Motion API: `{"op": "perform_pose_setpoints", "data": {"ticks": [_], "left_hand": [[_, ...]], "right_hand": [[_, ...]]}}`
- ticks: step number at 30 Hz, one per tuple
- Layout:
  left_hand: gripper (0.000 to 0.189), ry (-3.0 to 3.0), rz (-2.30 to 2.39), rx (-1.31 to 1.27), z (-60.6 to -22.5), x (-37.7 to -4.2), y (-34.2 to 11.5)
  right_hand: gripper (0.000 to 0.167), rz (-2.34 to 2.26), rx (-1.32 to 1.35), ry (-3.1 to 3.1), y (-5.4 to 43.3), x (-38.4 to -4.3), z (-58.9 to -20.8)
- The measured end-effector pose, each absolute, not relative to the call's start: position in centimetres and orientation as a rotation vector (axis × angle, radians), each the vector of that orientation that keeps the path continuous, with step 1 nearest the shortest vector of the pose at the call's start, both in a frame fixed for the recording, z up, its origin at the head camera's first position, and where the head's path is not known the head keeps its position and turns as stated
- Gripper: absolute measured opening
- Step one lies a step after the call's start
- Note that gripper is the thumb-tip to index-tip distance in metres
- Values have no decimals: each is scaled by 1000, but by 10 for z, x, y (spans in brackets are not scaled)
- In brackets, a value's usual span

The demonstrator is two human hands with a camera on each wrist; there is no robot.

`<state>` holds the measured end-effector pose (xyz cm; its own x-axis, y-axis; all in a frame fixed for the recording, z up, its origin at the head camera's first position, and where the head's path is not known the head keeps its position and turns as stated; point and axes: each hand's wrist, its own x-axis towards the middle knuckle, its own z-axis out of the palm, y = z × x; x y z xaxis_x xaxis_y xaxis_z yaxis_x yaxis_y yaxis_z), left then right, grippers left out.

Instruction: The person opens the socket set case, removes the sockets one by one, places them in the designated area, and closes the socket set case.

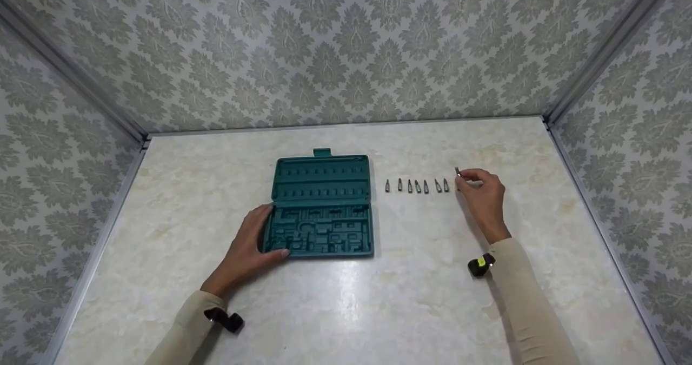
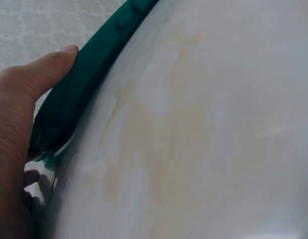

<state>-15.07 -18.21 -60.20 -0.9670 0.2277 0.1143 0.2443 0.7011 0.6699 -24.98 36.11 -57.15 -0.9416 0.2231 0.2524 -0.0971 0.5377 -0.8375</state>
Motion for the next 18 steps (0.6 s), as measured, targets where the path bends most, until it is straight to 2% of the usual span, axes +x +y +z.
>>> {"op": "perform_pose_setpoints", "data": {"ticks": [18], "left_hand": [[120,-2866,-1151,-399,-601,-151,-181]], "right_hand": [[37,1264,-414,-2589,382,-241,-584]]}}
